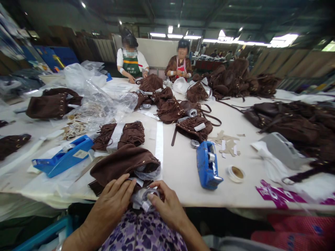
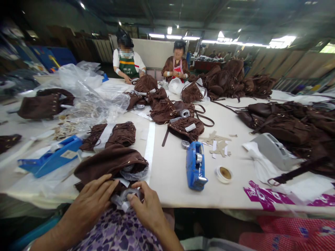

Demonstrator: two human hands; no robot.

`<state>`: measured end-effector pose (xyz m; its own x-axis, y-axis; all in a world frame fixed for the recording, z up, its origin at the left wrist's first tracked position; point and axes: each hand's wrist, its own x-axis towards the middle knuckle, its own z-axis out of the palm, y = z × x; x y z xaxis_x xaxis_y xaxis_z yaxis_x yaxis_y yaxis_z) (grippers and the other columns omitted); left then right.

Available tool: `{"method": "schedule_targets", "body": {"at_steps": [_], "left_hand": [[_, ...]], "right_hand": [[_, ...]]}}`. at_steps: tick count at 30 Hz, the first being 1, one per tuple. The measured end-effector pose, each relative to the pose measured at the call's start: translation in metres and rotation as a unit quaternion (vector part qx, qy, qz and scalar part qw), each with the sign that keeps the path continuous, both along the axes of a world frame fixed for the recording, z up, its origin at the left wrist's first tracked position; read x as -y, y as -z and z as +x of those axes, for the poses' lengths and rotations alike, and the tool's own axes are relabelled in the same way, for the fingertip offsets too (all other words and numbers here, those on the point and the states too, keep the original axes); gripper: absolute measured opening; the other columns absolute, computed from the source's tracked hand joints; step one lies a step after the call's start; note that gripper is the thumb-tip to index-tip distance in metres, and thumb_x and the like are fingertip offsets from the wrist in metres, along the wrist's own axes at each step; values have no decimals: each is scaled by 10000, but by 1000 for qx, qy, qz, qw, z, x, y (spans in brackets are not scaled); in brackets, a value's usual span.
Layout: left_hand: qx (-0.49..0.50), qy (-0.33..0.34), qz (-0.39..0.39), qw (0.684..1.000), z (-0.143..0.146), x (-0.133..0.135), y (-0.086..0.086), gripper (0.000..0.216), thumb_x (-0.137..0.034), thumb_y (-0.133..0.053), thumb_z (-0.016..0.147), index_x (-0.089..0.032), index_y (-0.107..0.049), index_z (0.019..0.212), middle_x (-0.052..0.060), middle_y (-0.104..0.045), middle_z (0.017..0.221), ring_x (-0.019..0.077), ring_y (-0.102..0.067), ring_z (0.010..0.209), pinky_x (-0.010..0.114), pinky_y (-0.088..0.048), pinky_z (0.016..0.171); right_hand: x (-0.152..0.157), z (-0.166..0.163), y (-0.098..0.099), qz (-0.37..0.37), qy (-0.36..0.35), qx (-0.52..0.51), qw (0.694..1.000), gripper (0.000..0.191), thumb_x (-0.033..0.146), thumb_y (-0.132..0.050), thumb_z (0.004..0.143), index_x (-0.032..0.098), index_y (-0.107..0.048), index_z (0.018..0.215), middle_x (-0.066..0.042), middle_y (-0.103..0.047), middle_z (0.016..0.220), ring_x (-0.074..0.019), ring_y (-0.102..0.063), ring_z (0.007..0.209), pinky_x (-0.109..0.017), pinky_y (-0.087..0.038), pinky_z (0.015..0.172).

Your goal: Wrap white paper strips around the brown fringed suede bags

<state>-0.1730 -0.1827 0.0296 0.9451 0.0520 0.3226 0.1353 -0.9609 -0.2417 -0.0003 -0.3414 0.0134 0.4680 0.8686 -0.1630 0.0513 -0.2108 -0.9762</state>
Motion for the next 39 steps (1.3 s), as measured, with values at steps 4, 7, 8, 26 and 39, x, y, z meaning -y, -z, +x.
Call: {"method": "schedule_targets", "body": {"at_steps": [4,7,8,26,39], "left_hand": [[9,-51,-21,998,3,-1,1,367,-221,-503,901,-78,-607,1223,176,-668,1159,354,-541,1155,469,-402,915],[4,-26,-70,997,2,3,2,279,-144,-440,918,-128,-668,1077,120,-701,1039,327,-544,1147,456,-389,915],[3,-15,-86,996,0,4,4,292,-125,-406,926,-141,-675,1039,108,-704,1015,317,-542,1152,456,-380,923],[16,4,-166,986,-16,9,29,249,-145,-397,945,-183,-641,911,75,-689,943,268,-571,1094,482,-341,1000],[18,-8,-134,991,-8,5,33,249,-109,-419,943,-163,-638,839,65,-657,834,245,-607,999,498,-410,1008]], "right_hand": [[-16,12,-5,9,4,14,1000,225,365,-665,826,221,-571,971,61,-548,652,-111,-471,581,-214,-346,524],[-40,19,-1,17,11,-37,999,261,430,-675,813,199,-580,891,54,-554,622,-103,-484,547,-207,-352,503],[-49,20,2,9,17,-68,997,285,456,-673,808,190,-585,861,48,-562,617,-98,-481,525,-205,-348,489],[-77,-31,46,-18,190,81,978,319,464,-418,963,234,-524,770,28,-551,661,-156,-529,631,-273,-390,632],[-56,-48,31,-1,80,-56,995,472,299,-682,767,214,-511,1199,8,-597,850,-143,-554,700,-246,-450,614]]}}
